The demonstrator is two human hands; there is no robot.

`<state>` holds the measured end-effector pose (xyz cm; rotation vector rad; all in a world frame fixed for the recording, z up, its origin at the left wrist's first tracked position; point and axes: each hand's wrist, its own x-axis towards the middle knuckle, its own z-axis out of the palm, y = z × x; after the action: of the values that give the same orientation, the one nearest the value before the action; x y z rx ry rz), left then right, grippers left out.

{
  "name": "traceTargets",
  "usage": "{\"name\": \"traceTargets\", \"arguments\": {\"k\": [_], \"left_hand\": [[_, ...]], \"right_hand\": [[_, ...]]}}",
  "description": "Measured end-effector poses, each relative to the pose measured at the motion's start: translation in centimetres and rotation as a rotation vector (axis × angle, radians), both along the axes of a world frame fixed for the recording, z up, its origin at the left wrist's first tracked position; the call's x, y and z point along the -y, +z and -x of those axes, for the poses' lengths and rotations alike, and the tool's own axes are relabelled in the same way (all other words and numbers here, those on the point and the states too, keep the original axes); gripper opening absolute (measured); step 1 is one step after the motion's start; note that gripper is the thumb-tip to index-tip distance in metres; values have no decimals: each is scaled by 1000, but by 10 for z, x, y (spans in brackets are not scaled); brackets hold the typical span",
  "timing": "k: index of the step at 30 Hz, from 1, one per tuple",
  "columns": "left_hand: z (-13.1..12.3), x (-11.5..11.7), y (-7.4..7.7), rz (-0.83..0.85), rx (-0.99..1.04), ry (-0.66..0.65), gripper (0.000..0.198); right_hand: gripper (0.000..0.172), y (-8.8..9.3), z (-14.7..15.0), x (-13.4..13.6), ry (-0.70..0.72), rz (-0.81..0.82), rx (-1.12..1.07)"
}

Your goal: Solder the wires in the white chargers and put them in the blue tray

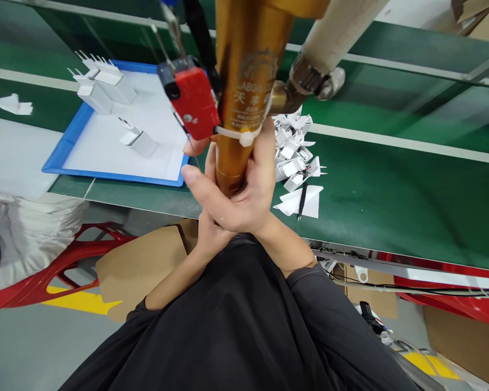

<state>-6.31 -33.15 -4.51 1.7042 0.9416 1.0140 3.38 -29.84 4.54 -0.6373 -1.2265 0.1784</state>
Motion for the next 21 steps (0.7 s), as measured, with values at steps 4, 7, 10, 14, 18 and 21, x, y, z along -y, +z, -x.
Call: {"name": "traceTargets", "arguments": {"k": [4, 7, 10, 14, 18, 21], "left_hand": [[0, -1, -1, 1, -3, -1, 40], [0, -1, -3, 2, -11, 10, 41], [-1, -2, -4, -7, -42, 17, 41], [0, -5, -3, -58, -95, 19, 39], [12, -17, -4, -99, -224, 47, 34], [30, -31, -6, -102, -321, 105, 32]], "right_hand": [[36, 0, -2, -1, 19, -10, -9], [34, -1, -3, 0, 90, 14, -64], [33, -2, -4, 0, 56, 67, -55], [44, -4, -6, -6, 58, 16, -59], [36, -7, -12, -11, 179, -78, -125], [42, -8, -20, -2, 128, 19, -105]]}}
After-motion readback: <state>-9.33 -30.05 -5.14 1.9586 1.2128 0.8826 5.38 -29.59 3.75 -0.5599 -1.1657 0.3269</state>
